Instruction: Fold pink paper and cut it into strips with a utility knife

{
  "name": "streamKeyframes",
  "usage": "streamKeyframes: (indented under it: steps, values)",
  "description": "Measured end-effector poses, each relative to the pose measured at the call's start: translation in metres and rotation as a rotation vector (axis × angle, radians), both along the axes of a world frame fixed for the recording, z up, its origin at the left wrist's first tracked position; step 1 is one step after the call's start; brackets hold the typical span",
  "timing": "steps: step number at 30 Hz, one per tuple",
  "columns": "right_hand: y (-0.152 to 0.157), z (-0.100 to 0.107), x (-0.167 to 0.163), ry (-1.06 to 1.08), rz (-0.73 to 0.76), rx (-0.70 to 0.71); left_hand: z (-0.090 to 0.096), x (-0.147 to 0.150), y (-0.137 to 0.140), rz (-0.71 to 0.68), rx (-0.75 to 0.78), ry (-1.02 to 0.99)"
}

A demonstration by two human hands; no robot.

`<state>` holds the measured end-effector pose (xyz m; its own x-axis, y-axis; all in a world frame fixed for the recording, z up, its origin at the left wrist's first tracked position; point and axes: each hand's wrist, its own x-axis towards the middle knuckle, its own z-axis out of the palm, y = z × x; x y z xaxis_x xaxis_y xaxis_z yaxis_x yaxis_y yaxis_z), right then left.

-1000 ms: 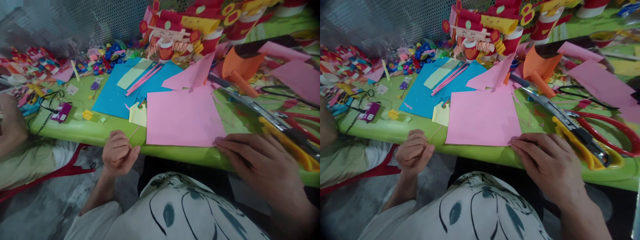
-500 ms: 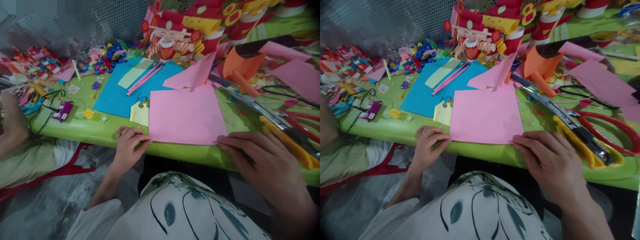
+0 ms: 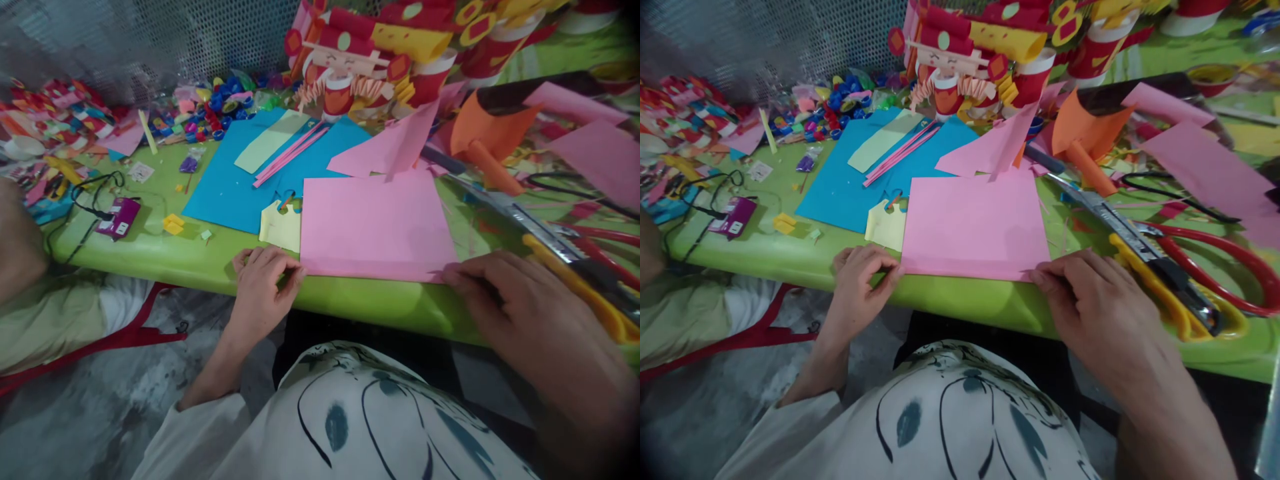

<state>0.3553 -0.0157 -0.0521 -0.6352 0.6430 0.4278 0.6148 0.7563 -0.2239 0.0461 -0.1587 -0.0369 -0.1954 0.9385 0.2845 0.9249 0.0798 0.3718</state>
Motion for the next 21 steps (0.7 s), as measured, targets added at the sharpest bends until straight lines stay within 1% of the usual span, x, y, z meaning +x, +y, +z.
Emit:
streamKeyframes:
  steps: [4,8,11,13,17,21]
  values:
    - [0.006,0.0,0.001,-0.012,-0.018,-0.03,0.0,0.001,0.003,0.009,0.005,-0.011]
    - [0.01,0.001,0.002,-0.027,-0.03,-0.1,-0.002,0.002,0.003,0.013,0.031,-0.022]
    - [0.012,0.001,0.002,-0.033,-0.038,-0.136,-0.004,0.002,0.004,0.025,0.024,-0.016]
    - [0.011,0.001,0.001,-0.033,-0.025,-0.112,-0.004,0.003,0.004,0.031,0.02,-0.015]
    - [0.007,-0.002,0.001,-0.047,-0.012,-0.015,-0.004,0.004,0.005,0.048,0.024,-0.015]
    - [0.002,-0.006,0.002,-0.073,-0.026,0.034,-0.004,0.006,0.006,0.06,0.023,-0.014]
